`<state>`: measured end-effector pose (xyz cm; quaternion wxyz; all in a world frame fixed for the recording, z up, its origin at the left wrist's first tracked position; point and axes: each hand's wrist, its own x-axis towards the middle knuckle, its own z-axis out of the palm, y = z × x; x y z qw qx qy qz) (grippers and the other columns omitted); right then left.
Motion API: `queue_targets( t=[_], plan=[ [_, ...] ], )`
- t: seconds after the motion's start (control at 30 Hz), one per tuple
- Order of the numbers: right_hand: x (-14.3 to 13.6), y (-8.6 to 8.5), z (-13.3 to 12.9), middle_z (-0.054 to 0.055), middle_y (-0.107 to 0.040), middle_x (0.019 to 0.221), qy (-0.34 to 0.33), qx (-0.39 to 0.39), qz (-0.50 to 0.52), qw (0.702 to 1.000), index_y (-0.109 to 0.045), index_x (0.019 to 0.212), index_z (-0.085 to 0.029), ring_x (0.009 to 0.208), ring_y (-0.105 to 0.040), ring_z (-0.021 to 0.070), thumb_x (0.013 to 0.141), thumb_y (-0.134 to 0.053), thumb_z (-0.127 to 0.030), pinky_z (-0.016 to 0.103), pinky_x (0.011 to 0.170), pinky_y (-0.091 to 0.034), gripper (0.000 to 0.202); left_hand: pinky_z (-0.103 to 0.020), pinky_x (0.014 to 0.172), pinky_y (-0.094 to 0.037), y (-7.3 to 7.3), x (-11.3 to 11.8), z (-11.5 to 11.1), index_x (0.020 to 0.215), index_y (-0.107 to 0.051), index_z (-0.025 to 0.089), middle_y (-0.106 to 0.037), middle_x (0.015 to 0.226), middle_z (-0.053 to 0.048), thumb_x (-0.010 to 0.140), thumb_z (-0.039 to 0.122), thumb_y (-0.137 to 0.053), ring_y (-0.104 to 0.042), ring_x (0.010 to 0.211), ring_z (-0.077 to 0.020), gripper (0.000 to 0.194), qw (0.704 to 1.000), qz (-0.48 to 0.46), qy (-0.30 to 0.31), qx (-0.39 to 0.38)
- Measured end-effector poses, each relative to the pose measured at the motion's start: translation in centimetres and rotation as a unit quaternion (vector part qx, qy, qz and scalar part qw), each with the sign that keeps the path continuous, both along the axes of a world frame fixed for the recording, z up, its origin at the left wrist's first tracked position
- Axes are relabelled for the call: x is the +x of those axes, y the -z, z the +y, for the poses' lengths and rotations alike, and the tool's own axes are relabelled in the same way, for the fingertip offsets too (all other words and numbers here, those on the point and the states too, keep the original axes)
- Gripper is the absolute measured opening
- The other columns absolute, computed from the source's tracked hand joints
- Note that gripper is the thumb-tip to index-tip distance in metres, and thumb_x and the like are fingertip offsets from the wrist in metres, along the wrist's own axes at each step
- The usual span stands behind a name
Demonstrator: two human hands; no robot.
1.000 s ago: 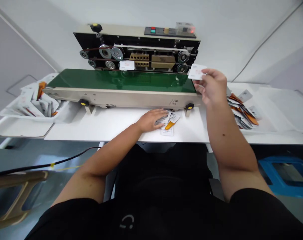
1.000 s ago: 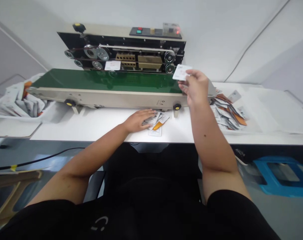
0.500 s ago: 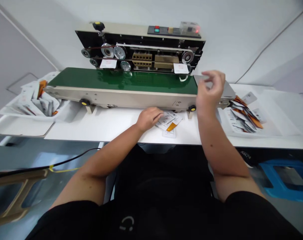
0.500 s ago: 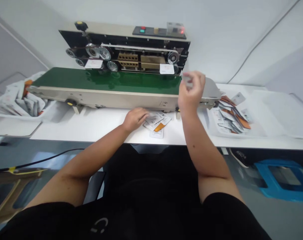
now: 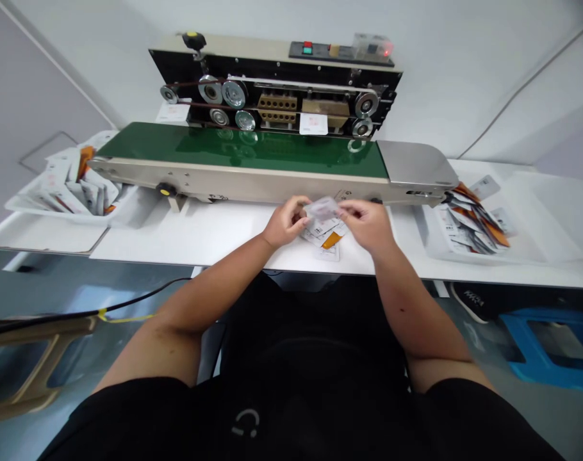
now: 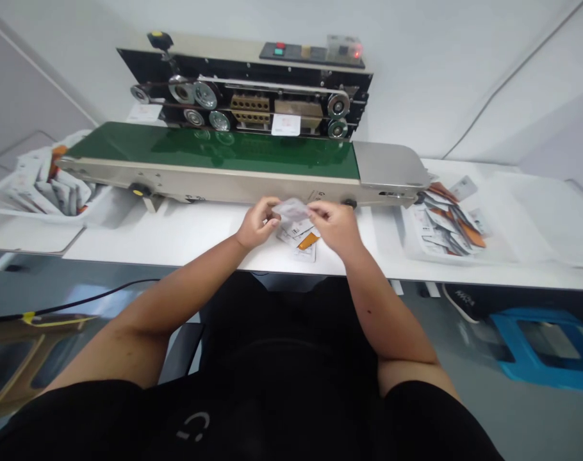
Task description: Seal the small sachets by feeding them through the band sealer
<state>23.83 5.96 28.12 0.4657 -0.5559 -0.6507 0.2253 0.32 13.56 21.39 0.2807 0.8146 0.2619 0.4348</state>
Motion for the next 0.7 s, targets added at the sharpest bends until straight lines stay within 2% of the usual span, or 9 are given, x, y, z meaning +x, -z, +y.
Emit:
queue_targets(
  t=[0.07,0.17,0.23,0.33,0.4,0.47,0.6,0.7],
  plan=[
    [1.5,-1.8,0.3,0.004,-0.075,0.089,0.015,0.026,0.089,0.996,-0.08,0.101,-0.025,0.08,-0.069,0.0208,0.09,-0.073,-0.05,0.035,0.07,-0.056,0.029,-0.03,0.066,-0.053,0.0,0.0,0.1,0.132,-0.056,0.017,-0.071,0.083,-0.004,0.102,0.071,-0.051,-0.065,0.067,-0.0178,0.062,0.999,0.034,0.008,0.005],
    [4.0,-4.9,1.9,0.005,-0.073,0.098,0.044,0.059,0.179,0.981,-0.075,0.1,-0.027,0.09,-0.071,0.0218,0.095,-0.067,-0.051,0.036,0.071,-0.06,0.026,-0.038,0.085,-0.058,-0.3,0.3,0.3,0.131,-0.06,0.018,-0.076,0.104,-0.01,0.1,0.062,-0.06,-0.072,0.091,-0.024,0.054,0.992,0.12,0.019,0.024],
    [5.7,-6.8,3.8,0.004,-0.071,0.094,0.072,0.06,0.193,0.977,-0.071,0.097,-0.026,0.091,-0.071,0.0204,0.095,-0.07,-0.044,0.033,0.071,-0.059,0.019,-0.046,0.102,-0.056,-0.7,0.6,0.4,0.133,-0.064,0.02,-0.074,0.126,-0.013,0.098,0.057,-0.066,-0.07,0.116,-0.0295,0.051,0.982,0.176,0.052,0.051],
    [7.7,-8.6,7.4,0.002,-0.068,0.088,0.117,0.027,0.189,0.975,-0.064,0.094,-0.022,0.081,-0.068,0.0154,0.09,-0.073,-0.021,0.03,0.07,-0.057,0.01,-0.056,0.12,-0.045,-0.9,0.9,0.5,0.141,-0.064,0.024,-0.062,0.154,-0.011,0.095,0.051,-0.071,-0.056,0.144,-0.0336,0.054,0.959,0.247,0.111,0.079],
    [8.6,-9.0,9.7,0.002,-0.067,0.087,0.15,-0.001,0.194,0.969,-0.058,0.09,-0.022,0.075,-0.065,0.0133,0.089,-0.07,-0.012,0.032,0.069,-0.056,0.015,-0.058,0.125,-0.04,-0.9,0.9,0.5,0.148,-0.062,0.026,-0.054,0.163,-0.009,0.094,0.045,-0.072,-0.048,0.152,-0.0341,0.058,0.946,0.286,0.129,0.079],
    [9.2,-8.8,12.0,0.0,-0.065,0.085,0.174,-0.018,0.204,0.963,-0.053,0.086,-0.024,0.072,-0.065,0.0139,0.087,-0.069,-0.012,0.034,0.067,-0.057,0.021,-0.057,0.127,-0.039,-0.9,0.8,0.5,0.152,-0.059,0.026,-0.049,0.166,-0.008,0.093,0.038,-0.072,-0.046,0.154,-0.0335,0.062,0.937,0.311,0.139,0.072],
    [9.3,-8.1,16.1,-0.003,-0.061,0.078,0.159,-0.035,0.204,0.965,-0.045,0.08,-0.027,0.076,-0.065,0.0175,0.081,-0.08,-0.026,0.038,0.065,-0.059,0.035,-0.053,0.127,-0.041,-0.9,0.6,0.4,0.156,-0.055,0.023,-0.051,0.165,-0.009,0.09,0.031,-0.073,-0.05,0.152,-0.0317,0.069,0.938,0.308,0.146,0.058],
    [8.6,-8.6,17.4,0.0,-0.06,0.08,0.13,-0.051,0.162,0.977,-0.042,0.08,-0.029,0.083,-0.063,0.0207,0.082,-0.08,-0.038,0.043,0.071,-0.06,0.039,-0.048,0.121,-0.048,-0.8,0.5,0.3,0.155,-0.057,0.022,-0.06,0.157,-0.01,0.093,0.03,-0.07,-0.058,0.144,-0.0293,0.064,0.948,0.283,0.132,0.06]
  ],
)
